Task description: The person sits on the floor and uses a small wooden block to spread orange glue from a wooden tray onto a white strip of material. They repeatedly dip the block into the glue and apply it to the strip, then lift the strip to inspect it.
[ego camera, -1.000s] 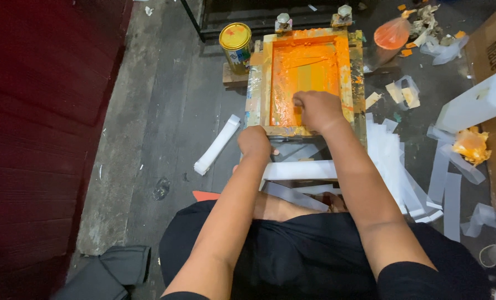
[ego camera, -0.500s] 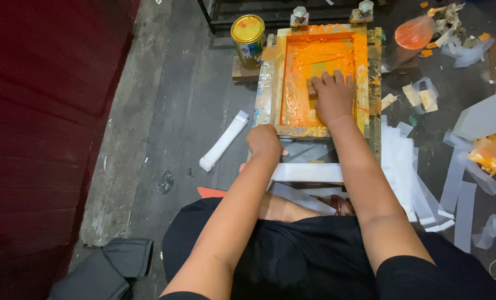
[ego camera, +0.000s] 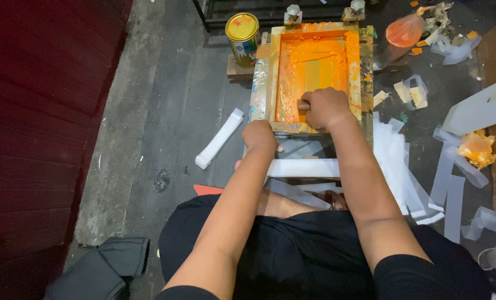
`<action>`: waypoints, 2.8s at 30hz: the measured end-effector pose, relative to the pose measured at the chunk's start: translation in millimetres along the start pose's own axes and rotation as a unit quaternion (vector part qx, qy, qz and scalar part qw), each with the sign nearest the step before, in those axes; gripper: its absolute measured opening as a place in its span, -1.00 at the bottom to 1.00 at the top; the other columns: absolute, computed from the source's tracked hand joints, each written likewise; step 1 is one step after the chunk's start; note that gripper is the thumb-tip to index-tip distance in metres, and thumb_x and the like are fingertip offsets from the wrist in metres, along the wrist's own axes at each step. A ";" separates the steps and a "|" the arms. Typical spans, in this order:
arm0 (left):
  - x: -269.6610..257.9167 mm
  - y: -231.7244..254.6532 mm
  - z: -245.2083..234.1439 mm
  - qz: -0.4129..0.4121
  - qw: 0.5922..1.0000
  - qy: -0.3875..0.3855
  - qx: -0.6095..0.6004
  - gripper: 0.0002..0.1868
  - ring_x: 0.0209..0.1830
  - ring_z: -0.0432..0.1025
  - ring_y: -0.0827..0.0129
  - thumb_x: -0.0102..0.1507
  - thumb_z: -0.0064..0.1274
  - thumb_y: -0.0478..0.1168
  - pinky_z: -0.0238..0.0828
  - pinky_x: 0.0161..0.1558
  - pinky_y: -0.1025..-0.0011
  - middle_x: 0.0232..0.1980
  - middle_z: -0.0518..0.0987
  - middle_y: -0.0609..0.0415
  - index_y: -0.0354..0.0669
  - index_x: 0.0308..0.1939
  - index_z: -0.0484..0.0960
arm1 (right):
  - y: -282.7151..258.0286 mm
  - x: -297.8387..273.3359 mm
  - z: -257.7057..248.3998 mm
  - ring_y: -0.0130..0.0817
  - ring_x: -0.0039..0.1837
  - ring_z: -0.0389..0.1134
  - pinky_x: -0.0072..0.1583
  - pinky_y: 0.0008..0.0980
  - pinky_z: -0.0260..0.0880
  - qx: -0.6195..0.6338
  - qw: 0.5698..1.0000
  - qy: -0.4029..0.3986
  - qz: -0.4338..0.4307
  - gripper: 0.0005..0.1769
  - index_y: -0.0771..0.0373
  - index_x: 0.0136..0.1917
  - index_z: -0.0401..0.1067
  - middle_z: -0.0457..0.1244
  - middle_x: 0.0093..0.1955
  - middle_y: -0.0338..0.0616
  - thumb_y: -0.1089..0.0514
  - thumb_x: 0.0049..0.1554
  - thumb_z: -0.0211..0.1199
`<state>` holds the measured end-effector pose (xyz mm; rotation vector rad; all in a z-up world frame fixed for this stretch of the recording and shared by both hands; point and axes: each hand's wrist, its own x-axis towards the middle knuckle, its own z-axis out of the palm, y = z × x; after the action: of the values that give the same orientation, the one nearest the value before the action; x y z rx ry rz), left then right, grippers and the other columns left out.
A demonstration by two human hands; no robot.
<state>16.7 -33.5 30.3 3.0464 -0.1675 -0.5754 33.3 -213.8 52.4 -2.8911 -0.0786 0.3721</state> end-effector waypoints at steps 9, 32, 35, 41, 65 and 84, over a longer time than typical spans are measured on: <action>6.3 -0.5 8.8 -0.004 1.000 0.012 -0.003 -0.79 -0.19 0.65 0.12 0.06 0.40 -0.25 0.64 -0.21 0.15 -0.32 0.68 -0.03 -0.24 -0.28 0.75 | -13.7 -22.7 -10.8 0.15 0.15 0.46 0.19 0.15 0.45 -0.001 0.997 -0.079 0.016 -0.50 0.07 0.21 0.61 0.46 0.06 0.01 0.18 0.02 0.13; 7.9 -1.2 9.5 0.003 1.000 0.005 0.006 -0.69 -0.12 0.64 0.10 0.01 0.46 -0.23 0.63 -0.14 0.12 -0.27 0.69 -0.04 -0.24 -0.23 0.75 | -17.0 -30.0 -22.0 0.15 0.22 0.43 0.26 0.17 0.40 0.015 0.995 -0.100 0.013 -0.46 0.11 0.26 0.59 0.44 0.07 0.08 0.21 -0.02 0.22; 11.3 -2.0 12.0 0.002 1.000 0.005 0.001 -0.67 -0.11 0.64 0.10 0.00 0.47 -0.22 0.62 -0.12 0.11 -0.27 0.69 -0.04 -0.25 -0.22 0.75 | -14.9 -27.5 -18.4 0.15 0.20 0.44 0.25 0.16 0.40 0.016 0.995 -0.099 0.011 -0.45 0.12 0.26 0.59 0.44 0.05 0.07 0.22 -0.02 0.20; 16.7 -3.8 16.6 0.001 1.000 -0.002 -0.010 -0.61 -0.09 0.64 0.07 -0.03 0.51 -0.18 0.62 -0.11 0.07 -0.26 0.69 -0.05 -0.26 -0.21 0.75 | -10.1 -22.7 -10.4 0.14 0.11 0.47 0.19 0.14 0.43 0.013 0.997 -0.081 0.002 -0.57 0.17 0.13 0.64 0.44 -0.07 0.07 0.22 -0.01 0.21; -4.8 -4.8 0.0 0.026 1.000 0.000 -0.014 -0.90 -0.21 0.64 0.13 0.12 0.32 -0.32 0.63 -0.25 0.13 -0.36 0.66 -0.03 -0.26 -0.31 0.75 | 40.2 41.5 52.3 0.01 0.41 0.25 0.41 -0.05 0.22 -0.034 0.953 0.298 -0.043 -0.30 0.25 0.45 0.44 0.34 0.32 0.07 0.36 0.01 0.31; -0.3 -3.4 -1.7 0.025 0.999 -0.011 -0.027 -0.81 -0.11 0.63 0.06 0.09 0.34 -0.36 0.62 -0.16 0.09 -0.26 0.69 -0.10 -0.28 -0.23 0.75 | 51.2 54.9 56.9 0.06 0.57 0.10 0.51 0.11 0.02 -0.041 0.996 0.082 -0.013 -0.22 0.11 0.57 0.27 0.19 0.51 0.10 0.24 0.10 0.38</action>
<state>17.4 -30.1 31.8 2.9760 -0.2252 -0.5999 73.1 -246.9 -26.3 -2.9866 -0.1056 0.1301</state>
